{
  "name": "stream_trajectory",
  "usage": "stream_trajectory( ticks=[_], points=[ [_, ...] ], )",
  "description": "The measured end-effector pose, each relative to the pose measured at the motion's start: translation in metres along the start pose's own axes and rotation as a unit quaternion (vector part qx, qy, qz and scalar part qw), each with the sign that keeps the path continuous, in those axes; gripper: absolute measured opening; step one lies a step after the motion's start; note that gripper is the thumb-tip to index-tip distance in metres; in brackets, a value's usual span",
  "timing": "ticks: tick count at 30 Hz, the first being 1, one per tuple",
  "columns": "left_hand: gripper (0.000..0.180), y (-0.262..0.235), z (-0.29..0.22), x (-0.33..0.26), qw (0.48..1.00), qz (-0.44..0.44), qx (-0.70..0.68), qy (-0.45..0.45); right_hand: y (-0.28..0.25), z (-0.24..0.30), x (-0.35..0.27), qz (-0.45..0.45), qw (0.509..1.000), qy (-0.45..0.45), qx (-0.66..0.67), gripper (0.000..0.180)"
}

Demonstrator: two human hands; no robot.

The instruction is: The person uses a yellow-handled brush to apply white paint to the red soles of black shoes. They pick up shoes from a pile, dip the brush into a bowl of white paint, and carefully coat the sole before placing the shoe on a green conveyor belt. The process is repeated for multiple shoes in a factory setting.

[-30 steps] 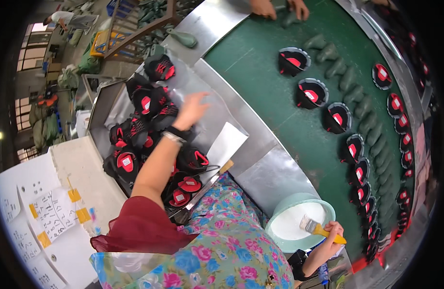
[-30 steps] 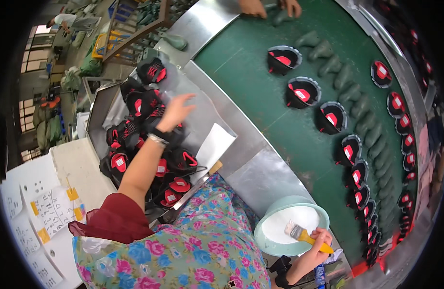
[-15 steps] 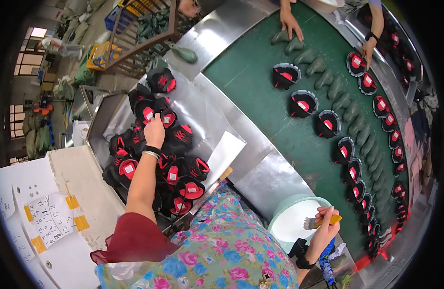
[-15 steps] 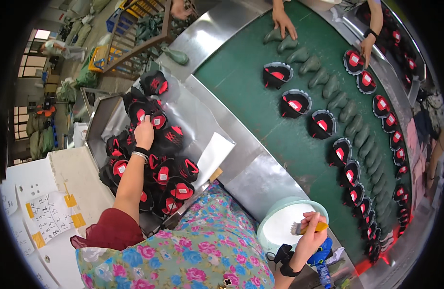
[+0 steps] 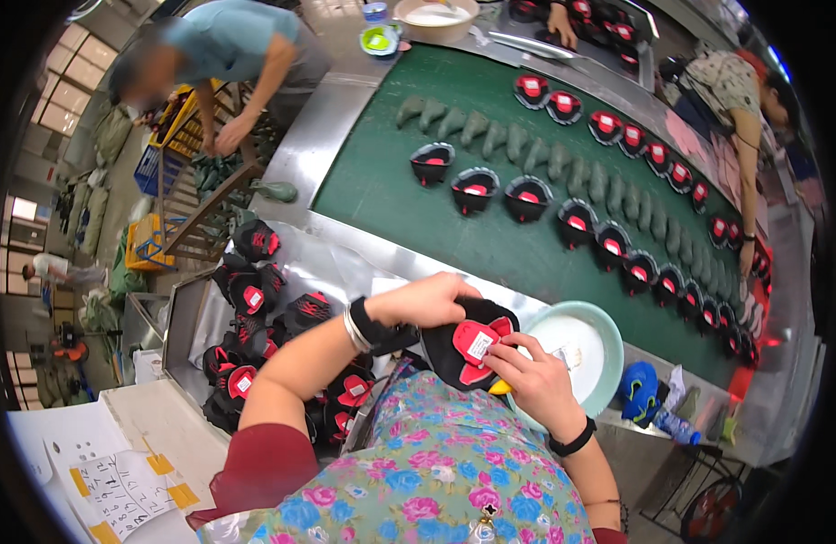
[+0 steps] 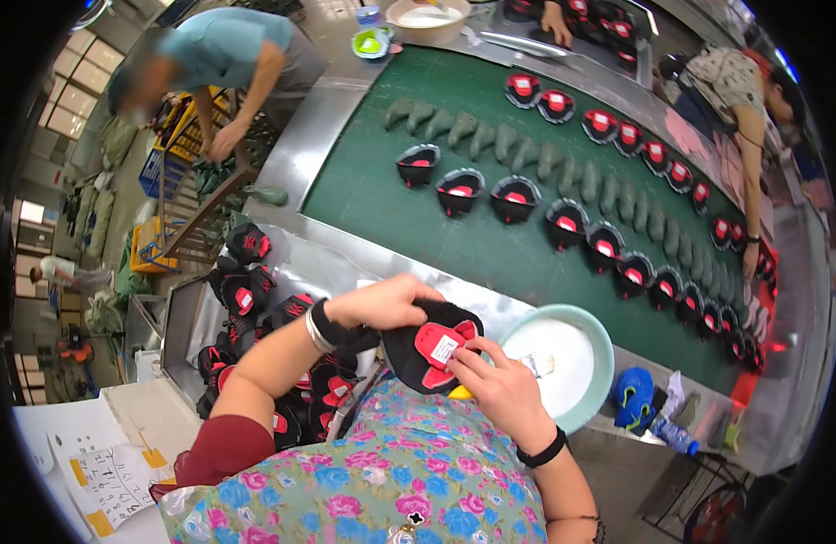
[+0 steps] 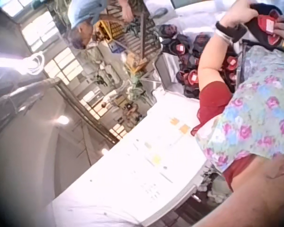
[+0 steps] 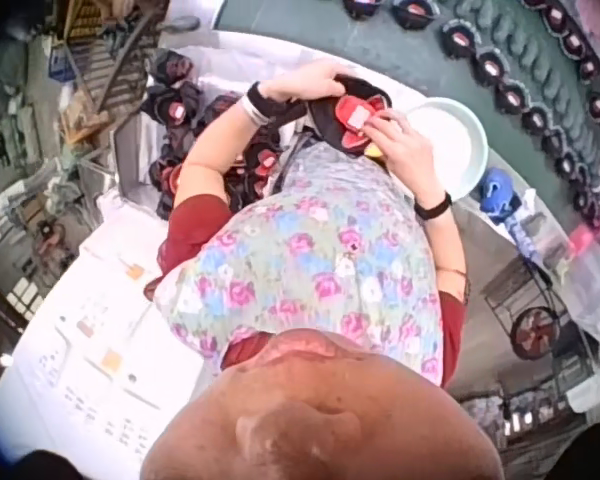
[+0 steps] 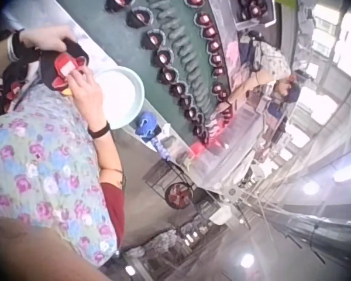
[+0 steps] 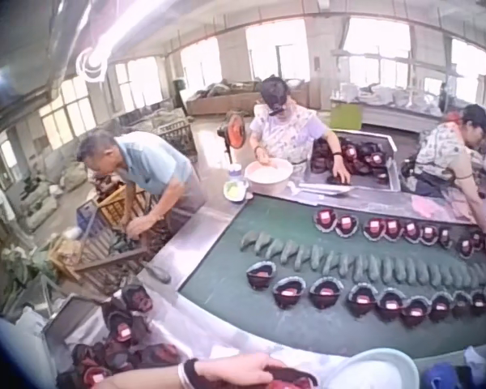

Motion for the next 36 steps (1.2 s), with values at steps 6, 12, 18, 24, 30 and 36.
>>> stream_trajectory(
  ticks=[6,12,18,24,30,36],
  points=[
    [0.054,0.015,-0.008,0.031,0.875,0.031,-0.482,0.047,-0.037,-0.001,-0.043,-0.062,0.996,0.059,0.027,0.024],
    [0.086,0.112,-0.012,0.016,0.970,-0.098,-0.084,0.208,-0.046,-0.010,-0.074,-0.127,0.962,0.181,0.158,0.030],
    [0.082,0.164,-0.004,0.006,0.963,-0.149,0.012,0.225,-0.037,-0.015,-0.100,-0.028,0.937,0.204,0.282,0.027],
    [0.059,0.186,0.006,-0.016,0.992,-0.042,-0.103,0.056,-0.017,-0.055,-0.169,-0.225,0.844,0.402,0.273,0.025],
    [0.039,0.185,0.025,0.003,0.992,0.100,0.050,0.063,0.058,-0.115,-0.249,-0.200,0.772,0.583,0.156,0.029],
    [0.053,0.203,0.044,0.043,0.940,0.059,-0.309,-0.129,0.126,-0.130,-0.261,-0.242,0.792,0.537,0.160,0.020]
  ],
)
Point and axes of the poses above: each hand's wrist, its own x-axis towards the middle knuckle, its own y-axis out of the palm, z = x × y, the point moved 3 cm from there along x, towards the middle knuckle, and after that the axes turned 1 degree about -x, right-handed, at the moved point
